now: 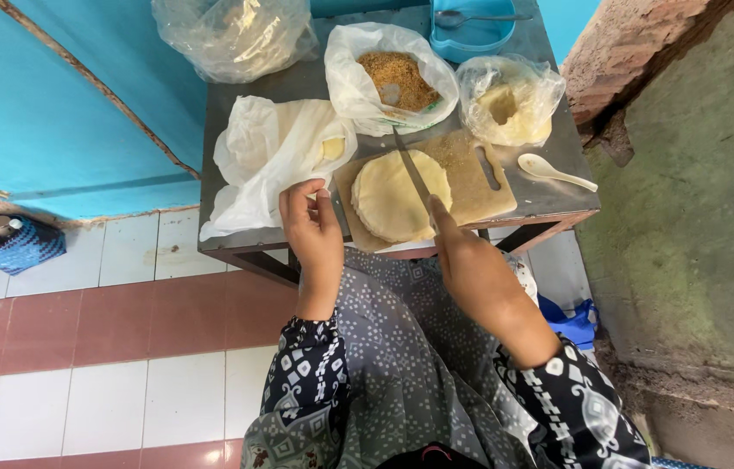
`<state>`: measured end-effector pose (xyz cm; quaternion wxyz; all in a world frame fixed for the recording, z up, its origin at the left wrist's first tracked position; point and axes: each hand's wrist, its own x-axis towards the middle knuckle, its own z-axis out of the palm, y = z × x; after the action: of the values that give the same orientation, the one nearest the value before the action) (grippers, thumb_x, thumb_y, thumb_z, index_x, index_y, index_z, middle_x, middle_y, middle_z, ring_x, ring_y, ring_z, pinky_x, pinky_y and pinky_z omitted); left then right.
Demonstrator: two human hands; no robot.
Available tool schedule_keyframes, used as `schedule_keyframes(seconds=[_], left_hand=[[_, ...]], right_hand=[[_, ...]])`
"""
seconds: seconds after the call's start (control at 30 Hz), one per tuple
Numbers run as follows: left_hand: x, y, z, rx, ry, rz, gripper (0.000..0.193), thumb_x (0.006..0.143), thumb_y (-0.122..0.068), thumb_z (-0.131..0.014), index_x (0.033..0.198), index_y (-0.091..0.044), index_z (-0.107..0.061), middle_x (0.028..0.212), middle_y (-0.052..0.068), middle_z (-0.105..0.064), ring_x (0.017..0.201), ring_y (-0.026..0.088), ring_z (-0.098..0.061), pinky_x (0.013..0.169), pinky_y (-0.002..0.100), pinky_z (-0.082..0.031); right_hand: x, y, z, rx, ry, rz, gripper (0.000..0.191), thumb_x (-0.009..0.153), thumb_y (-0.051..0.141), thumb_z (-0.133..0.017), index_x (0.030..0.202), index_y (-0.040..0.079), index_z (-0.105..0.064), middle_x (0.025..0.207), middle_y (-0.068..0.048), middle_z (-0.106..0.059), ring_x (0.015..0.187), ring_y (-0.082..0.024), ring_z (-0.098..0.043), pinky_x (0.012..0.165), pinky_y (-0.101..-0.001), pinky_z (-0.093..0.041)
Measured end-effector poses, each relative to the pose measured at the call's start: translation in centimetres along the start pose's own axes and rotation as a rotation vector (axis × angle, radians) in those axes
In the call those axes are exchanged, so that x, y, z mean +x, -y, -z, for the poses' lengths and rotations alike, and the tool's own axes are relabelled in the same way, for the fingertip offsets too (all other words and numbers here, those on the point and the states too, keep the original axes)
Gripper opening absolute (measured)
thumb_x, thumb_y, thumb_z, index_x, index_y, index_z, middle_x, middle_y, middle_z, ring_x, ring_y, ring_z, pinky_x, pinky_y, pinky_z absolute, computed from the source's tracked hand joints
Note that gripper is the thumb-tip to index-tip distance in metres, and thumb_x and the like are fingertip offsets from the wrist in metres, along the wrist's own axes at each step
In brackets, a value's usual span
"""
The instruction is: The person takes thin pastry wrappers from a plastic bag, spoons brown filling onto a wrapper, and folds the wrapper around the filling by hand on a cutting board. Earlier they cut a stack of round dough sheets into smaller pieces with a knife and separate the cut wrappers.
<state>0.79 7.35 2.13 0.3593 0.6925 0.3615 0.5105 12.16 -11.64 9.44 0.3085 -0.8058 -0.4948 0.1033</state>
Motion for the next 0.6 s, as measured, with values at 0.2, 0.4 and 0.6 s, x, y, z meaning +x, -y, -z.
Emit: schedule_keyframes(seconds=[0.2,0.4,0.6], left_hand=[[-0.8,-1.1,-1.1,0.066,0.045,-0.315,0.022,0.1,0.001,-0.062,0.121,-0.006,-0.066,0.116,0.013,-0.067,0.107,0.031,-0.067,0.092,0.04,-0.055],[-0.3,-1.3,-4.0,0.321,0.333,-0.399,0.041,0.1,-0.009,-0.056,0.141,-0.004,-0.059,0.146,0.013,-0.06,0.137,0.032,-0.054,0.113,0.044,-0.045],[-0.9,-0.9,-5.0,0.589,0.471,-0.372,0.056,0.102,-0.028,-0.051,0.154,-0.006,-0.045,0.161,0.009,-0.044,0.151,0.027,-0.036,0.121,0.052,-0.027]], right_hand=[[0.6,-0.3,-1.8,-0.043,0.031,-0.03,0.054,0.098,0.01,-0.052,0.15,0.0,-0.04,0.084,-0.031,-0.069,0.08,-0.048,-0.068,0.07,-0.0559,-0.05],[1.4,0.0,-2.0,-0.079,0.05,-0.061,0.049,0.1,0.012,-0.049,0.148,0.001,-0.045,0.083,-0.031,-0.069,0.08,-0.048,-0.068,0.071,-0.0555,-0.052],[1.6,0.8,-2.2,-0.254,0.102,-0.075,0.061,0.092,0.006,-0.051,0.151,-0.002,-0.038,0.082,-0.03,-0.069,0.077,-0.046,-0.07,0.069,-0.0535,-0.055]])
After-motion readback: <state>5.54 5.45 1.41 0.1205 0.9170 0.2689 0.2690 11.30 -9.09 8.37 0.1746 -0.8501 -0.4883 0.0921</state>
